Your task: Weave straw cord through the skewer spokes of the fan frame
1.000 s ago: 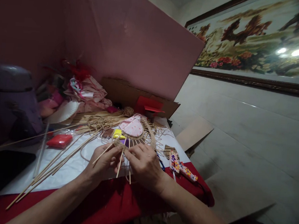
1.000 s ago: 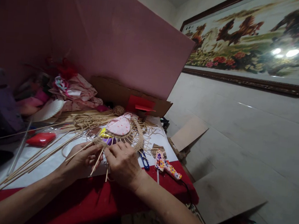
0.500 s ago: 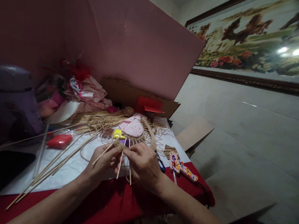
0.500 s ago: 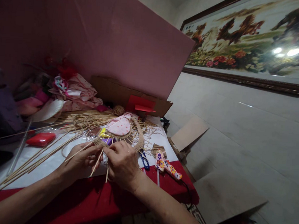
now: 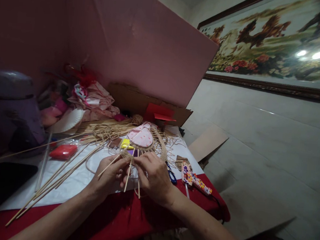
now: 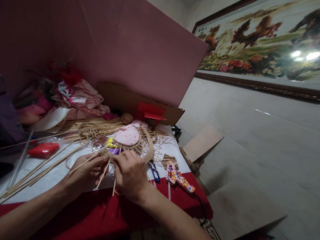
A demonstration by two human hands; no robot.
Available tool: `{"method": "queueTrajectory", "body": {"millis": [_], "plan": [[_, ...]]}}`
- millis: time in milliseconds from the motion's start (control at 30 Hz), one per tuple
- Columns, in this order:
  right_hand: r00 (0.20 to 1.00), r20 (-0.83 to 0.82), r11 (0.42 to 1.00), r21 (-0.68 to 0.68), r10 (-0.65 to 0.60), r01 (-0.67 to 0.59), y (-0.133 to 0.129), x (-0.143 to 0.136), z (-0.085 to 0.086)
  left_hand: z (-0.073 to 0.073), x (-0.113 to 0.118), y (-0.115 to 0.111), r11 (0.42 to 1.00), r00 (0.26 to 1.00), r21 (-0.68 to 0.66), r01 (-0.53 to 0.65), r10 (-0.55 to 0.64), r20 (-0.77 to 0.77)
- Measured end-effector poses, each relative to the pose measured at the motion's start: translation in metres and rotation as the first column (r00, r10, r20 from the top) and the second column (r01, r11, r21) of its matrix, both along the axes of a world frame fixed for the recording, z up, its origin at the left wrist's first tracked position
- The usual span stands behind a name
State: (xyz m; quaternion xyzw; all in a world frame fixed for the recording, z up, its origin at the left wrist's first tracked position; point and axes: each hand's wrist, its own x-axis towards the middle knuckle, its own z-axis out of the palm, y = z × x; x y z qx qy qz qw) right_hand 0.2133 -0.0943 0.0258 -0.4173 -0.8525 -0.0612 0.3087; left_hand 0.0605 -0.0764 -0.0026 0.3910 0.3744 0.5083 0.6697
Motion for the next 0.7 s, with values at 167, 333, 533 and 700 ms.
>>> {"method": "queueTrajectory", "body": {"millis": [167,333,533,700], "plan": [[0.999,0.05,1.0,0.003,0.003,-0.003,-0.001,-0.001,0.002,0.002,-0.001,-0.001,0.998,0.999,0.033,0.046,-0.046,0.013],[0.997,0.072,1.0,0.009,-0.013,0.012,-0.005,-0.003,0.005,0.006,-0.002,-0.002,0.997,0.998,0.05,0.064,-0.063,-0.023],[0.987,0.131,0.996,0.002,-0.092,0.093,-0.005,-0.009,0.007,0.001,-0.002,-0.001,0.999,0.999,0.016,0.036,-0.036,0.002],[0.974,0.178,0.99,0.055,-0.14,0.133,-0.002,-0.012,0.006,-0.002,-0.002,0.0,0.999,0.999,0.009,0.037,-0.037,0.013]]}}
